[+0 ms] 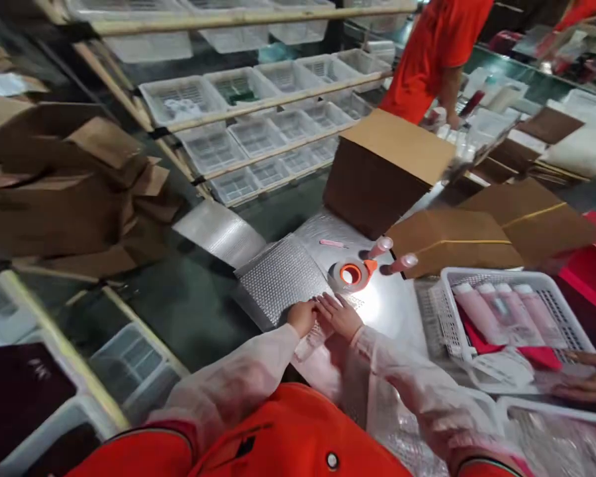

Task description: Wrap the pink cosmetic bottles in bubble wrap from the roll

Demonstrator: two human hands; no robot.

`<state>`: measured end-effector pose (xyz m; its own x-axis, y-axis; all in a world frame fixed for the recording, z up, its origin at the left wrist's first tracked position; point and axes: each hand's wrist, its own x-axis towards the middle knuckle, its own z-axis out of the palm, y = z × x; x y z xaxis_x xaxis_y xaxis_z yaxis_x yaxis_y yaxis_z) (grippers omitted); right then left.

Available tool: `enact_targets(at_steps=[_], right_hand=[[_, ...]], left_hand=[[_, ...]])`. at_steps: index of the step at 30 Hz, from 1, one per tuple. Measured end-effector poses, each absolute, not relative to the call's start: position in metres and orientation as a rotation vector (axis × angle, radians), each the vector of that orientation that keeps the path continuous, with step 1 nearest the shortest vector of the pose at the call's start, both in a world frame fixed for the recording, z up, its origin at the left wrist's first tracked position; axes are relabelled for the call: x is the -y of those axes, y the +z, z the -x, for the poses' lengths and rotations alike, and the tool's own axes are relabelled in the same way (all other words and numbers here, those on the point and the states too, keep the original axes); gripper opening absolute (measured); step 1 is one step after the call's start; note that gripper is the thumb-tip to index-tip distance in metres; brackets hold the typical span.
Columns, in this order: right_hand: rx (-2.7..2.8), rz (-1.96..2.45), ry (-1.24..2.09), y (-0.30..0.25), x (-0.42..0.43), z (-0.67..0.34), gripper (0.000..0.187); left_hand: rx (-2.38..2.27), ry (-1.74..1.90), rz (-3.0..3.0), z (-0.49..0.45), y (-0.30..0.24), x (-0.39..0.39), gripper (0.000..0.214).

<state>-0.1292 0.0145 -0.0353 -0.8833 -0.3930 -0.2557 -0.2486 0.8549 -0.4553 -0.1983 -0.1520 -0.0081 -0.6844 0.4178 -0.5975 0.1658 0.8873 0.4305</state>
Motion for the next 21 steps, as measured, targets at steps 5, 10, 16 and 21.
enact_targets(at_steps=[5, 10, 16, 21], right_hand=[[-2.617, 0.833, -0.075, -0.036, -0.016, 0.167, 0.045], [-2.515, 0.838, -0.014, -0.027, -0.004, 0.169, 0.041], [-2.410, 0.864, 0.035, -0.024, 0.003, 0.163, 0.096], [-2.319, 0.956, 0.082, -0.033, -0.005, 0.151, 0.104]], left_hand=[[-2.374, 0.521, -0.322, 0.192, -0.002, 0.150, 0.026], [-2.465, 0.495, -0.351, 0.142, 0.003, 0.137, 0.056], [-2.616, 0.256, -0.346, 0.101, -0.027, 0.128, 0.065], [-2.566, 0.268, -0.353, 0.094, -0.030, 0.131, 0.066]])
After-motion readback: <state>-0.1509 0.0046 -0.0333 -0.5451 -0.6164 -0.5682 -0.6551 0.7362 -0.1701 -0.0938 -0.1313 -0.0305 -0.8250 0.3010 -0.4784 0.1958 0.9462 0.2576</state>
